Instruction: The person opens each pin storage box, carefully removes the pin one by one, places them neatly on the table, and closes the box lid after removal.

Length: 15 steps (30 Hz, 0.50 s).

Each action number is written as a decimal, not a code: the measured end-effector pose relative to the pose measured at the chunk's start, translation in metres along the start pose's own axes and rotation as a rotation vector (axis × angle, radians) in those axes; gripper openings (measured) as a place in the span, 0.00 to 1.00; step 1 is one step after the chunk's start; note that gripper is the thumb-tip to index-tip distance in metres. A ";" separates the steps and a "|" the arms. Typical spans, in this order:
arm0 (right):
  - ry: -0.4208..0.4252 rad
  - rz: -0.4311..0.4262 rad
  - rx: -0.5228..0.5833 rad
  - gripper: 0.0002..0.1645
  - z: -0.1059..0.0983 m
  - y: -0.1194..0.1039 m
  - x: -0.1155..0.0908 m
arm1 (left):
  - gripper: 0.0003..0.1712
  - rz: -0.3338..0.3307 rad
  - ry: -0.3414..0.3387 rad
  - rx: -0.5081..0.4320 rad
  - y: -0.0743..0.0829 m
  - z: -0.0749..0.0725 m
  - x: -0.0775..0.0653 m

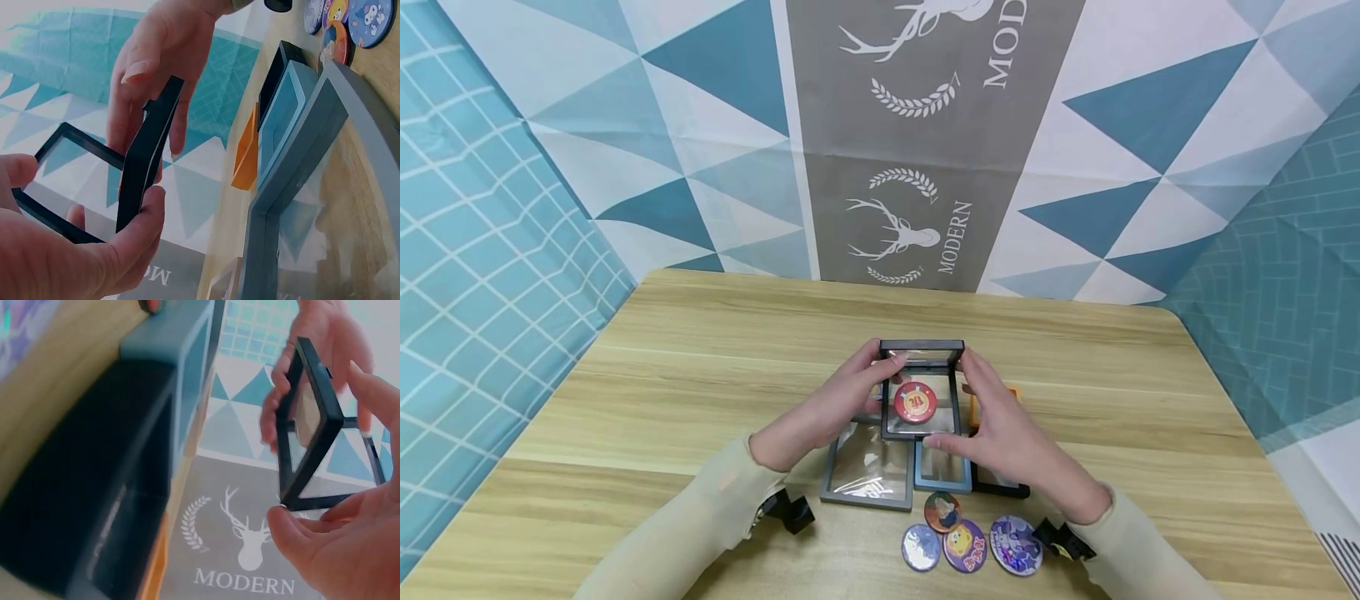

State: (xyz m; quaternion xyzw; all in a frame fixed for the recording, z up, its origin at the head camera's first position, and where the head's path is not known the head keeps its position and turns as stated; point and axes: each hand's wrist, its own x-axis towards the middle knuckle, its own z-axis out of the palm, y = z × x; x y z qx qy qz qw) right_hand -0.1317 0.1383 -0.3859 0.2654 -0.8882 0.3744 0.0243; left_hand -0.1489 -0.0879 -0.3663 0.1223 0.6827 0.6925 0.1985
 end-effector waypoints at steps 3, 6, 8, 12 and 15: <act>0.070 -0.008 0.002 0.57 -0.003 0.000 0.000 | 0.30 -0.018 0.004 -0.007 -0.001 0.000 0.000; 0.236 -0.062 0.009 0.41 -0.006 -0.002 -0.001 | 0.28 -0.035 -0.003 0.000 -0.003 0.001 0.001; 0.328 -0.119 0.003 0.26 -0.007 -0.003 -0.002 | 0.28 -0.047 -0.010 0.017 -0.004 0.001 0.001; 0.300 -0.222 -0.096 0.11 -0.004 -0.006 -0.003 | 0.31 -0.062 -0.036 0.047 -0.005 0.003 0.001; 0.180 -0.277 -0.182 0.09 0.000 -0.007 -0.004 | 0.32 -0.066 -0.056 0.048 -0.005 0.004 0.001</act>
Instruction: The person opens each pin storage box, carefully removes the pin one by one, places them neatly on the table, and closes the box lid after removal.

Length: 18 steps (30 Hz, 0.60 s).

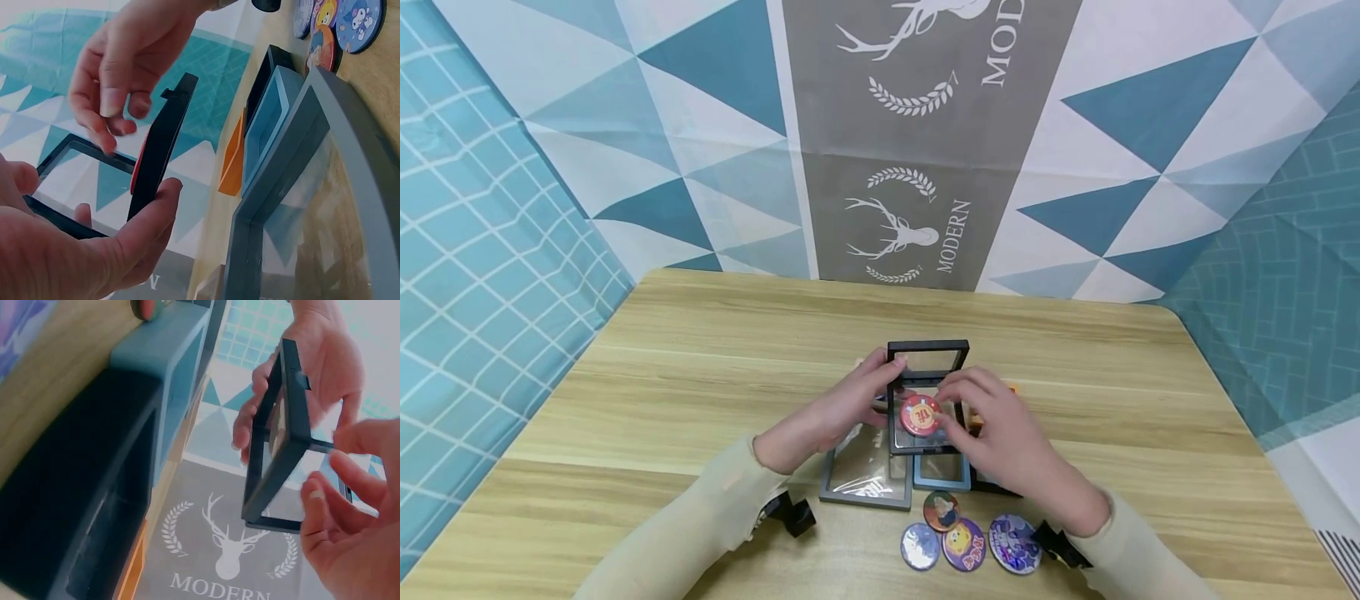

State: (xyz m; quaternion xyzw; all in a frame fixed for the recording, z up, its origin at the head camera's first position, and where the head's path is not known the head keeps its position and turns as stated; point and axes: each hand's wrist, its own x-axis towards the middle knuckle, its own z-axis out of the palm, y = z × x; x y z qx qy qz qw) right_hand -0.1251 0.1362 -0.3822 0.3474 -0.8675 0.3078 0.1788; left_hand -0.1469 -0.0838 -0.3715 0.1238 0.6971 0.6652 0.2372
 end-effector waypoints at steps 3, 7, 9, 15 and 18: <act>-0.090 -0.031 -0.065 0.11 0.003 -0.002 -0.001 | 0.33 -0.008 -0.018 -0.006 0.000 0.001 0.000; -0.141 -0.046 -0.109 0.14 0.004 -0.003 -0.001 | 0.34 -0.018 -0.026 -0.008 0.001 0.002 -0.001; -0.139 -0.040 -0.100 0.15 0.004 -0.003 -0.001 | 0.35 -0.017 -0.030 -0.013 0.000 0.003 -0.001; -0.115 0.005 -0.012 0.21 0.000 -0.001 0.000 | 0.33 -0.004 -0.041 -0.034 0.000 0.003 -0.001; -0.123 0.009 0.060 0.14 -0.004 0.000 0.000 | 0.33 0.001 -0.026 -0.037 -0.001 0.002 0.000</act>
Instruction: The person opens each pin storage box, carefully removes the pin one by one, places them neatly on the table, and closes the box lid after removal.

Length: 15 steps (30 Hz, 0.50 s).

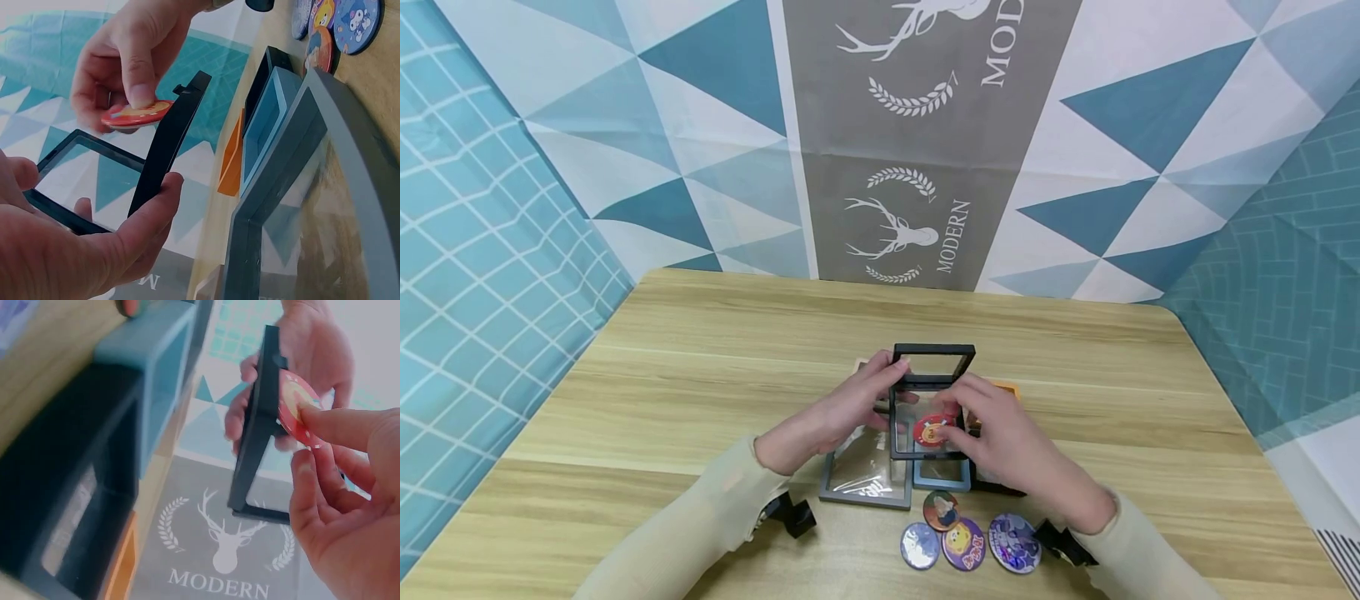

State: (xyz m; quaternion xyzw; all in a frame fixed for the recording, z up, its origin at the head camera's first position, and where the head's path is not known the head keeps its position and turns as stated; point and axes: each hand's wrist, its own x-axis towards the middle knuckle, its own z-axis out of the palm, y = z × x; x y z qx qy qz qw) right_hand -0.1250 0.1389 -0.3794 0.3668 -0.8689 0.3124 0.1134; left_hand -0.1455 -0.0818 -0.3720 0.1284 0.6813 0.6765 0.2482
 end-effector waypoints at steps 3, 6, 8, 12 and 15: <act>-0.021 0.007 0.072 0.09 -0.008 0.002 0.000 | 0.33 0.008 0.014 -0.016 0.001 -0.002 0.001; -0.080 0.030 0.104 0.08 -0.021 0.003 -0.002 | 0.33 0.017 0.026 -0.037 0.003 -0.004 0.001; -0.141 0.034 0.105 0.09 -0.029 0.004 -0.003 | 0.33 0.022 0.032 -0.048 0.005 -0.006 0.001; -0.293 0.022 0.066 0.10 -0.041 0.005 -0.005 | 0.33 0.030 0.038 -0.039 0.008 -0.009 -0.001; -0.401 0.016 0.007 0.10 -0.042 0.003 -0.005 | 0.33 0.029 0.034 -0.033 0.008 -0.010 -0.001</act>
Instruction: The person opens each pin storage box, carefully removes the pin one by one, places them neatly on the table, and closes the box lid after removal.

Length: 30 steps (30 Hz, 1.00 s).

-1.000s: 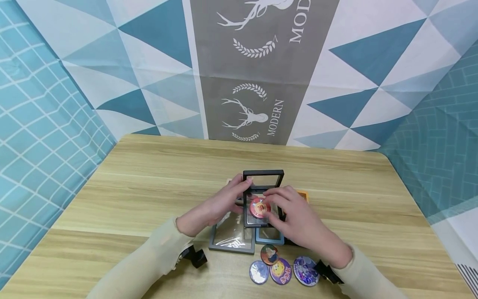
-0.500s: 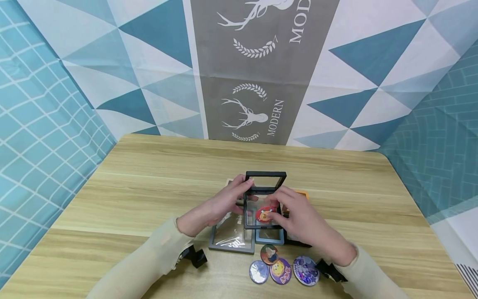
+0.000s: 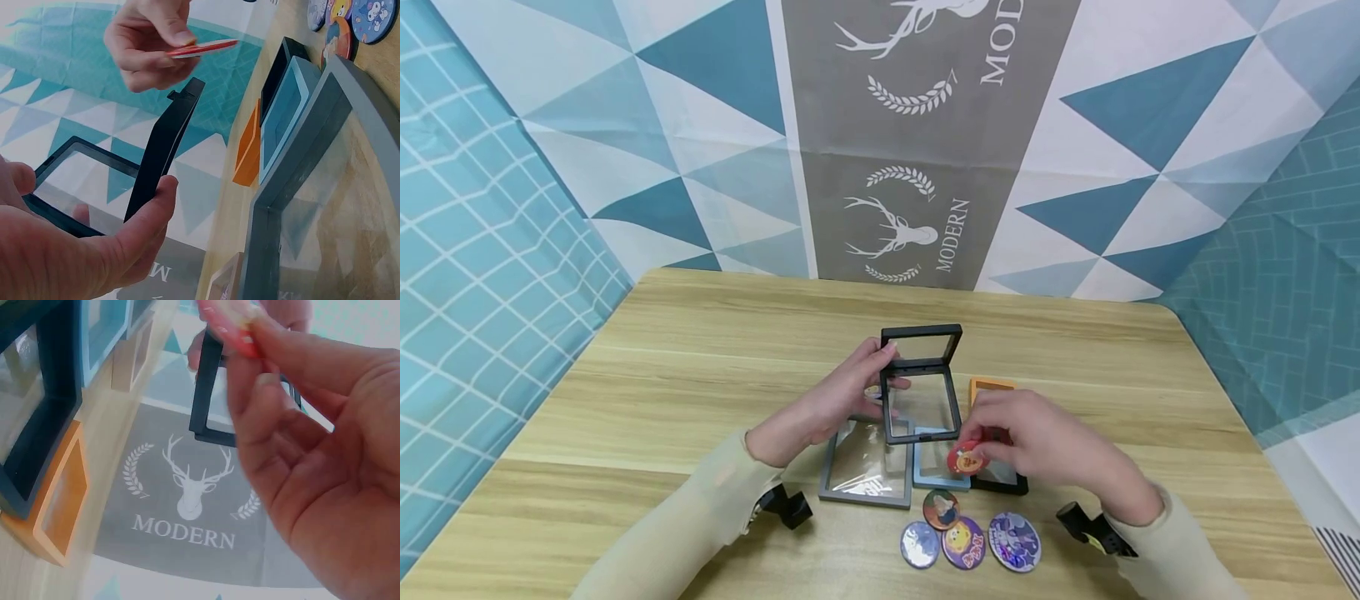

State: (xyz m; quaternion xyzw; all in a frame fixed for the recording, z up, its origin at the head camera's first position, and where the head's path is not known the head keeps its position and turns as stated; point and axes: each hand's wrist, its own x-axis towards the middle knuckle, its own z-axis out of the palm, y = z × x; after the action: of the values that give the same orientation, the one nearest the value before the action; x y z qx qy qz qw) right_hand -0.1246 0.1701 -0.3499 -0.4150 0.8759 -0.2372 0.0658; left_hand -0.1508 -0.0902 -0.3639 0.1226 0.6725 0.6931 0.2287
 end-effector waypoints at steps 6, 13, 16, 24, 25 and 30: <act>-0.110 -0.023 -0.103 0.07 0.013 -0.009 0.002 | 0.32 0.003 -0.004 0.006 -0.002 0.001 0.001; -0.176 -0.039 -0.151 0.06 0.031 -0.016 0.003 | 0.33 -0.003 -0.005 0.029 -0.002 0.002 0.002; -0.207 -0.024 -0.180 0.07 0.036 -0.017 0.003 | 0.33 -0.007 -0.003 0.027 -0.002 0.002 0.001; -0.256 0.007 -0.210 0.07 0.041 -0.015 0.003 | 0.32 -0.001 -0.002 0.010 -0.002 0.002 0.001; -0.256 0.006 -0.215 0.06 0.041 -0.015 0.003 | 0.32 -0.001 -0.002 0.010 -0.002 0.002 0.001; -0.246 0.002 -0.206 0.06 0.041 -0.012 0.001 | 0.32 -0.003 0.005 0.020 -0.001 0.002 0.000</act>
State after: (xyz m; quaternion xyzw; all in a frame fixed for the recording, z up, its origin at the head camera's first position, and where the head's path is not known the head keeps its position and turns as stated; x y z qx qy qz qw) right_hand -0.1042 0.1484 -0.3805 -0.4447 0.8813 -0.0934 0.1299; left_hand -0.1499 -0.0879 -0.3648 0.1224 0.6800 0.6864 0.2268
